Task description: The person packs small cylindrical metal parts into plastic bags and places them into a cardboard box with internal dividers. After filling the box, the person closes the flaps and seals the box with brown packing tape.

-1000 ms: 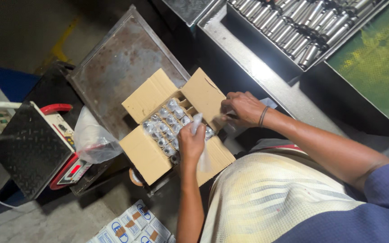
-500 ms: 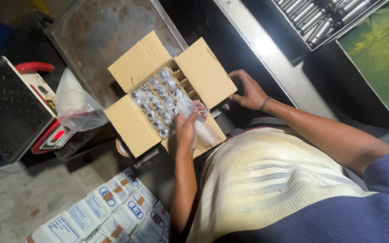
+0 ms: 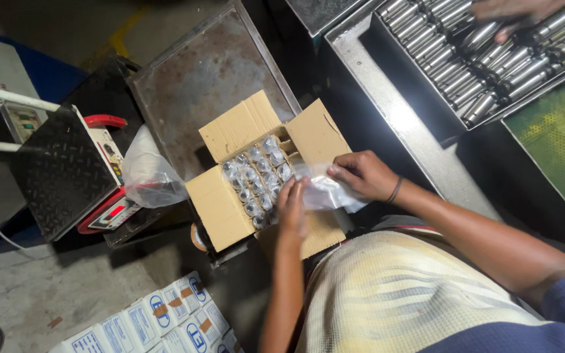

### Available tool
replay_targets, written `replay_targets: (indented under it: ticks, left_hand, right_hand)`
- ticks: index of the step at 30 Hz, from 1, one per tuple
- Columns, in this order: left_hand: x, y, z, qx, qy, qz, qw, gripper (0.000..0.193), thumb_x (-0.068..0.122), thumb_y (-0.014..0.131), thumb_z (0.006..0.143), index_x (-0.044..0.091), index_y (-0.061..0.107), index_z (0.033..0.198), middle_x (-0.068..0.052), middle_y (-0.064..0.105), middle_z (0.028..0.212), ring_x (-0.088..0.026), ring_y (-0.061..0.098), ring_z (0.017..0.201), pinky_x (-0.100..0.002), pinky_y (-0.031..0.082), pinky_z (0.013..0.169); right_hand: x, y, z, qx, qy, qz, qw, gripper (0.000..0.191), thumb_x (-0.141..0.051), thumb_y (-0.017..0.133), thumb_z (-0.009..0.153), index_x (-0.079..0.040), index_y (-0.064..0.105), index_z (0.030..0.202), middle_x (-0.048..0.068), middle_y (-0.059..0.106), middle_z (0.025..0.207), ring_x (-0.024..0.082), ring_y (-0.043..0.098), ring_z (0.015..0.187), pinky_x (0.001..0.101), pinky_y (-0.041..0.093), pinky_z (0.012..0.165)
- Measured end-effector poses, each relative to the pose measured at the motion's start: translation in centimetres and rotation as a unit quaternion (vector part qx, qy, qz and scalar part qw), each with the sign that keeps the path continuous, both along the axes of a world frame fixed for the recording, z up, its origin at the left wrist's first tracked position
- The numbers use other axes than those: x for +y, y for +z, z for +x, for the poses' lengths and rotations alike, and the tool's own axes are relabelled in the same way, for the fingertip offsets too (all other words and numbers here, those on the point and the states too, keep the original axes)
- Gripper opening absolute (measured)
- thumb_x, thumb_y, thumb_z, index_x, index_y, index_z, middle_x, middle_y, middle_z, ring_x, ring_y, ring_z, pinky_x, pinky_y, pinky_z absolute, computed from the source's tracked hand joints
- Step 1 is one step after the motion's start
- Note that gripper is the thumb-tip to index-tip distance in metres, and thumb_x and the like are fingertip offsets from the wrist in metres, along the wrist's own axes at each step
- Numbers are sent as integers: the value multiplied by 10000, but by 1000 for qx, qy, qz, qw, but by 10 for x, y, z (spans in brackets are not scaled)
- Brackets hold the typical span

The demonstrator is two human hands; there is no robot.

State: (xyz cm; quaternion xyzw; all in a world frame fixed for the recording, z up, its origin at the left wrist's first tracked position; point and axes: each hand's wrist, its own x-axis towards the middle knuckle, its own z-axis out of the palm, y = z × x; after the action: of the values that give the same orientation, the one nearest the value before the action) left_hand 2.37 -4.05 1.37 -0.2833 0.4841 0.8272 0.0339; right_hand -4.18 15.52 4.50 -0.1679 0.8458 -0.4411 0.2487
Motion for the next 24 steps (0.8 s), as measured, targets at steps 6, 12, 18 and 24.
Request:
replay_targets:
  ticks: [6,12,18,24]
  left_hand:
    - [6,31,-2,85,-218,-487,842,288,206,652,950,78,742,709,-21,652,544,-188,666,462,-375,544,443]
    - [19,39,3,117,-201,-547,804,202,175,757,755,28,683,638,-130,648,531,-227,658,459,-385,539,501]
    - [-17,58,14,20,-154,-577,802,316,232,736,887,-21,636,727,-190,661,621,-375,661,564,-455,502,574]
    - [4,78,22,101,-126,-553,818,290,290,698,938,31,671,809,-190,687,687,-393,681,641,-475,494,575]
  right_hand:
    - [30,23,-6,36,121,-120,985,424,-223,732,915,-66,577,1277,63,779,1014,217,766,937,369,595,851]
    - [52,21,-16,70,-40,-48,996,716,-174,816,696,-126,547,1358,133,616,1240,261,652,1138,378,572,975]
    - [220,-13,-106,205,-160,530,807,832,-441,944,634,-134,638,1344,272,526,1443,521,516,1305,652,437,995]
    - [240,-8,-117,150,-162,499,838,840,-284,907,689,-18,502,1375,359,539,1334,586,648,1101,634,505,959]
